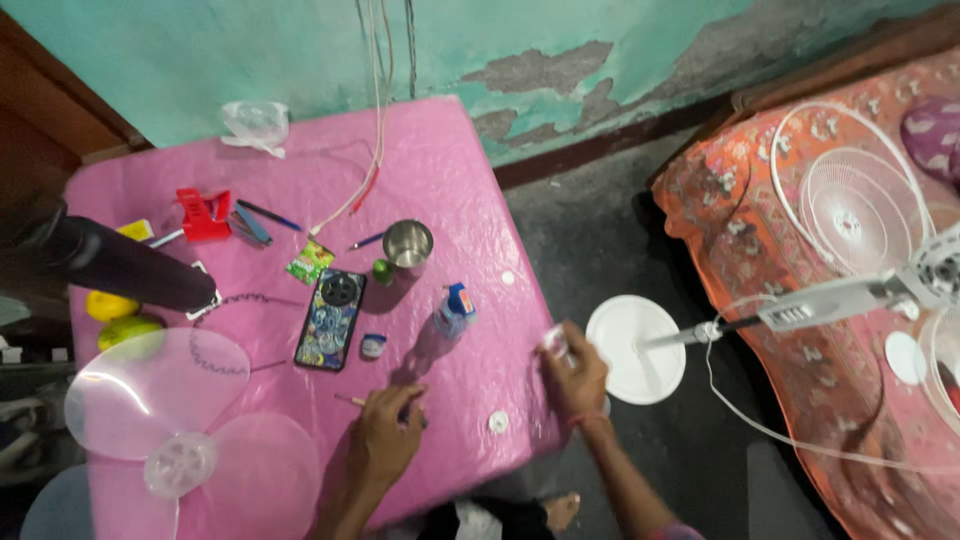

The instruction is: The person disassembles a pedestal fan, using a screwdriver to loosen parts on the motor housing while the fan guard grills and blade lie on the bed. They handle small fasteners and components, then work on the fan's pole and base, adjusting and tightening the stand.

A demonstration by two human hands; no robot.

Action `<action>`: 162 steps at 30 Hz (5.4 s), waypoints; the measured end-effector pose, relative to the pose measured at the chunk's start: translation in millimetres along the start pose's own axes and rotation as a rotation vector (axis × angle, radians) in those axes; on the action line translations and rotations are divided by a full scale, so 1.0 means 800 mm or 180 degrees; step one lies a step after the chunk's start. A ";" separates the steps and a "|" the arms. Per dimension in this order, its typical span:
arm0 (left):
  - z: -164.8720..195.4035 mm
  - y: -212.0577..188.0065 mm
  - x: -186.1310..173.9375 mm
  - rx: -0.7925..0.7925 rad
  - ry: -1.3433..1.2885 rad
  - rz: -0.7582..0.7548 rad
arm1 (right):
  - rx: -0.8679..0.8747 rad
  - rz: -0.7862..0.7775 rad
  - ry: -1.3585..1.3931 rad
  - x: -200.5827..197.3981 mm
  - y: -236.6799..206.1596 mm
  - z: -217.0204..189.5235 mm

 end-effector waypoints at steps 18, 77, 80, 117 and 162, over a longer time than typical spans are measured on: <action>-0.006 0.006 -0.006 0.0249 -0.0114 0.0079 | 0.2977 -0.0708 0.3001 0.030 -0.014 0.041; 0.173 -0.138 0.366 0.0821 -0.0150 -0.1815 | 0.3900 -0.1017 0.2298 -0.083 -0.145 0.424; 0.220 -0.135 0.356 0.1433 -0.0026 -0.0177 | 0.3822 -0.1033 0.1505 -0.153 -0.159 0.491; 0.150 0.194 0.419 0.0887 0.2347 -0.0144 | 0.3792 -0.1308 0.1604 -0.061 -0.062 0.850; 0.666 0.252 0.811 0.2609 -0.3056 -0.2875 | -0.0806 0.0670 0.2517 -0.560 0.188 0.660</action>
Point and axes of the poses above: each hand's wrist, its own y-axis towards the middle knuckle, its own x-axis out of the palm, z = x × y, the point moved 5 cm from there along y, towards the middle knuckle, and after that the axes turned 9 degrees about y, right-handed, at the moved point
